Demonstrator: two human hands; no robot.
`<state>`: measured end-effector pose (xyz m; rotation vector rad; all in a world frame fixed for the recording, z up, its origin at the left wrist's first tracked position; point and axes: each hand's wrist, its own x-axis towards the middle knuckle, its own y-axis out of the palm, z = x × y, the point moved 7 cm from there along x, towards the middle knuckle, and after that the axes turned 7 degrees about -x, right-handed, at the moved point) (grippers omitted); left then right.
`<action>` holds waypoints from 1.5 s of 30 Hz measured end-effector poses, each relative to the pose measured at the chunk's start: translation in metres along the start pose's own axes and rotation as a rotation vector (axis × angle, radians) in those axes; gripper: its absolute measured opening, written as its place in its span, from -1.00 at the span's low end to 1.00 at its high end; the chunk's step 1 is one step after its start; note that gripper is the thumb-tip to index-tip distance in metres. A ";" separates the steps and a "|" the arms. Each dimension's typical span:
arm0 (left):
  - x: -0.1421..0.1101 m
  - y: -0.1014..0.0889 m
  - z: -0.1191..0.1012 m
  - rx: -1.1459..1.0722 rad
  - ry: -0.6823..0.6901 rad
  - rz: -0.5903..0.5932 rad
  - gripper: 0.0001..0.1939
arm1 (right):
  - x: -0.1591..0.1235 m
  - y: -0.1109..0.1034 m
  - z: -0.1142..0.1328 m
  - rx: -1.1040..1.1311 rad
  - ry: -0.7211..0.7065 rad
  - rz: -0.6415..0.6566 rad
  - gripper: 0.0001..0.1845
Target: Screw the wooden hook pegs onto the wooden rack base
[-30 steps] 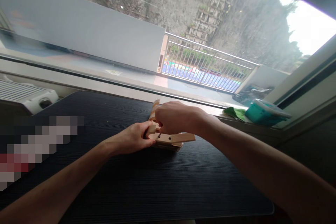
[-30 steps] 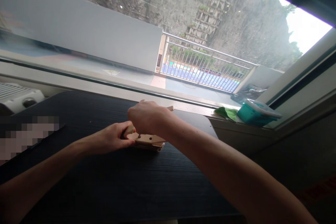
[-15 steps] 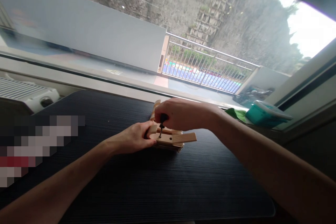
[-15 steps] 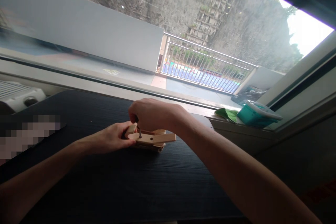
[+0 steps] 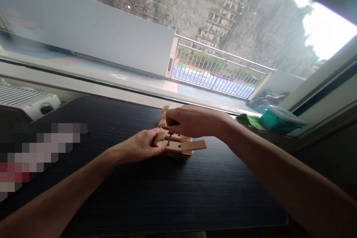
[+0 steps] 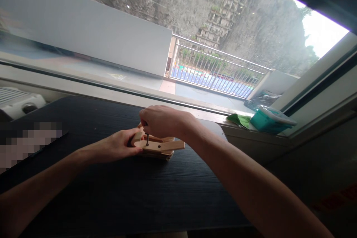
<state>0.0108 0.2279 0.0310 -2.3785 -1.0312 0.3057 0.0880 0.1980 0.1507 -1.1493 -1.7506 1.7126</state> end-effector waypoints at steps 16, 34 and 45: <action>-0.001 0.000 0.000 0.003 -0.009 0.016 -0.78 | -0.009 -0.007 -0.004 0.034 0.011 -0.060 -0.78; -0.001 0.000 0.001 -0.029 -0.015 0.020 -0.70 | -0.016 -0.010 0.000 -0.032 0.026 -0.071 -0.73; -0.001 0.000 0.000 -0.004 -0.010 0.011 -0.72 | -0.012 -0.005 -0.003 0.019 0.012 -0.061 -0.78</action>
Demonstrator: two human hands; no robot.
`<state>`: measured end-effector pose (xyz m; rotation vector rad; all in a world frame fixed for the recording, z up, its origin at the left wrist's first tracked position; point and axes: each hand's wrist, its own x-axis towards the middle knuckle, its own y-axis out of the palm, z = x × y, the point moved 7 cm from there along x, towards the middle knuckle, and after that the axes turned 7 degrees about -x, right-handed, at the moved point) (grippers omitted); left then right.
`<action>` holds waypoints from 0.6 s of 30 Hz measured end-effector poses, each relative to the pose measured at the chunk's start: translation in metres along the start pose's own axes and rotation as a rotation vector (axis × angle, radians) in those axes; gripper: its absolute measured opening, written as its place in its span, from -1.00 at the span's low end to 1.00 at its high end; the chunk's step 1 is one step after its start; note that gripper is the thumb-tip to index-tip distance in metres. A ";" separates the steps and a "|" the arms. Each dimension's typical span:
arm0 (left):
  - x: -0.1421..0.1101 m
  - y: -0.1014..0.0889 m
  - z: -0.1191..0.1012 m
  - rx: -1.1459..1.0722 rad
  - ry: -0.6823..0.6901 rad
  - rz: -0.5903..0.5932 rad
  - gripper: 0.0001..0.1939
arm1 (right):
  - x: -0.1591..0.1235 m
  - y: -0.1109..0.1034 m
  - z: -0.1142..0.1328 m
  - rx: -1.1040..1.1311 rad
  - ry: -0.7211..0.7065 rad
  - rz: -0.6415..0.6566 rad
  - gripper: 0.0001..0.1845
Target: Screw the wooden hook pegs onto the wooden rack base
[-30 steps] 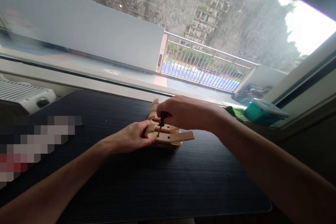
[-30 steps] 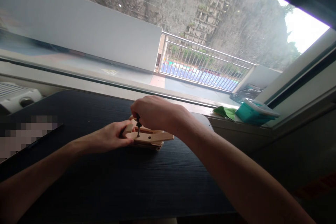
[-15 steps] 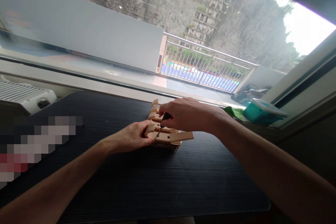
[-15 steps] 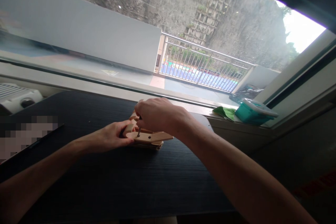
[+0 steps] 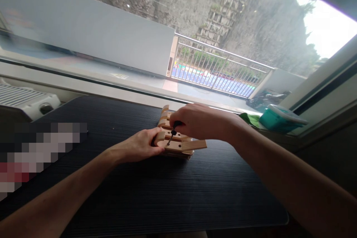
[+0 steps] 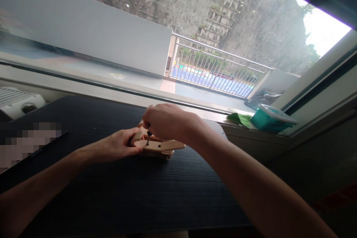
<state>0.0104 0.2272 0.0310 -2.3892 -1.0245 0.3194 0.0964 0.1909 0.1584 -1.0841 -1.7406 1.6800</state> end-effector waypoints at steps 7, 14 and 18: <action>0.000 0.000 -0.001 -0.006 -0.008 -0.005 -0.72 | -0.002 0.000 -0.002 -0.007 0.028 0.006 -0.79; 0.000 0.000 0.000 -0.011 -0.002 -0.001 -0.71 | -0.001 0.002 0.001 -0.017 -0.020 -0.010 -0.75; 0.000 0.000 0.000 0.015 -0.010 -0.004 -0.76 | 0.004 0.006 0.002 -0.020 -0.038 -0.003 -0.77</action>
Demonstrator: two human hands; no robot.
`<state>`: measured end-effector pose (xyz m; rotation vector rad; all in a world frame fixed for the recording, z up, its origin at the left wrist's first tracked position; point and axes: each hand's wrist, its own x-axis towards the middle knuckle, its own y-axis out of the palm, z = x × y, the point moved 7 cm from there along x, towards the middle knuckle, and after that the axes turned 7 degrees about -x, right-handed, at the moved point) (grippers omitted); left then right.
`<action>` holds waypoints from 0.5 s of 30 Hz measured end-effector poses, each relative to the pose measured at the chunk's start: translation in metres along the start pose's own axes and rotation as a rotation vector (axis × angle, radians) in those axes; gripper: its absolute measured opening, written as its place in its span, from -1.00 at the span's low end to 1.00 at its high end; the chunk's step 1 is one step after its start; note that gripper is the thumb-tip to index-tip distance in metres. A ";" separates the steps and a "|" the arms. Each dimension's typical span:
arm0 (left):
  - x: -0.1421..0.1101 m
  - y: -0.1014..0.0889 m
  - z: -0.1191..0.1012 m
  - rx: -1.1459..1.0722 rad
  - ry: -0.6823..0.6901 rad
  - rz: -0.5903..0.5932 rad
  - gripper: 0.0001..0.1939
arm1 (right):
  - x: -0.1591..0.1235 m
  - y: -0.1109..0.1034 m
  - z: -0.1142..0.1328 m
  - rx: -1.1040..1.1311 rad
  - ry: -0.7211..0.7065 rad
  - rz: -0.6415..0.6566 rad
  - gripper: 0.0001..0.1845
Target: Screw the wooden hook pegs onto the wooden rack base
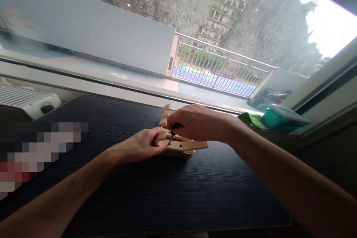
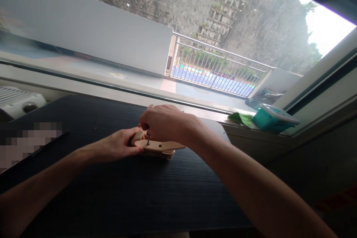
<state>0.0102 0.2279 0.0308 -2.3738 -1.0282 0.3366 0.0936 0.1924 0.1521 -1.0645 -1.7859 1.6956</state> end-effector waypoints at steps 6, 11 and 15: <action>0.000 0.000 0.001 0.007 -0.004 0.003 -0.74 | 0.003 0.000 0.001 -0.018 0.046 0.021 -0.76; 0.001 0.001 0.003 -0.008 -0.001 0.014 -0.73 | -0.001 -0.003 0.001 -0.065 0.079 -0.005 -0.71; 0.000 0.001 0.002 0.003 0.004 0.017 -0.75 | -0.006 -0.010 -0.005 -0.028 0.126 -0.030 -0.66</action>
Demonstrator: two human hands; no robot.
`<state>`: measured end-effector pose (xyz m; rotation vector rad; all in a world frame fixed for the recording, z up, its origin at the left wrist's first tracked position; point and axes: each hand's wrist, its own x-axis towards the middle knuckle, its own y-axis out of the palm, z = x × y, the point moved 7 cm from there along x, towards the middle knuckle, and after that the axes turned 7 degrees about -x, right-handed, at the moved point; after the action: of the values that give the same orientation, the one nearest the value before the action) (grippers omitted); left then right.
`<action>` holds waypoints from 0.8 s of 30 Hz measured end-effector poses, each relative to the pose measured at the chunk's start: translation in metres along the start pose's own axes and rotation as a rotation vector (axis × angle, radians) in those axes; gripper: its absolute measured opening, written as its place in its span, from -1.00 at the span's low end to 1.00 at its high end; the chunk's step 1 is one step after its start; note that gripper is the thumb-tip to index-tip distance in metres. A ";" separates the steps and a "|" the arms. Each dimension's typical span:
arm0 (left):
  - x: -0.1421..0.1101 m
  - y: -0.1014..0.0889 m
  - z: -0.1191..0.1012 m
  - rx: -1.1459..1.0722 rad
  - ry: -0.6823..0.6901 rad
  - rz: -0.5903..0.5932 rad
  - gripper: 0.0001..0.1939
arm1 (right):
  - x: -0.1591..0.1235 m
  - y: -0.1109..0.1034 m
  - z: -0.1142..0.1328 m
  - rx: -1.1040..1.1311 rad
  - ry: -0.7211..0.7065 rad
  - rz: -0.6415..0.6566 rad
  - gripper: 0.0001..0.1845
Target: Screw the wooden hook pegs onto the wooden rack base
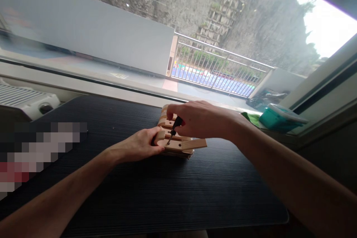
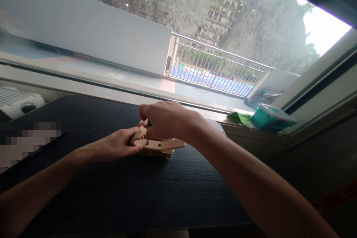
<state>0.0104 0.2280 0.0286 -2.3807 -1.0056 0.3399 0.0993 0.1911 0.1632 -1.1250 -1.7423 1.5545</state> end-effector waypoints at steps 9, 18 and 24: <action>0.000 0.000 -0.001 -0.006 0.009 0.000 -0.78 | 0.001 0.001 0.007 0.025 -0.086 -0.013 -0.80; 0.001 -0.001 0.000 0.000 0.012 -0.008 -0.74 | 0.003 0.005 0.005 0.023 -0.033 0.036 -0.70; 0.000 -0.001 0.001 0.006 -0.004 -0.004 -0.75 | -0.004 -0.001 0.006 0.046 -0.059 0.028 -0.75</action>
<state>0.0095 0.2288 0.0280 -2.3734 -1.0102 0.3463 0.0960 0.1845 0.1634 -1.0962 -1.7268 1.6516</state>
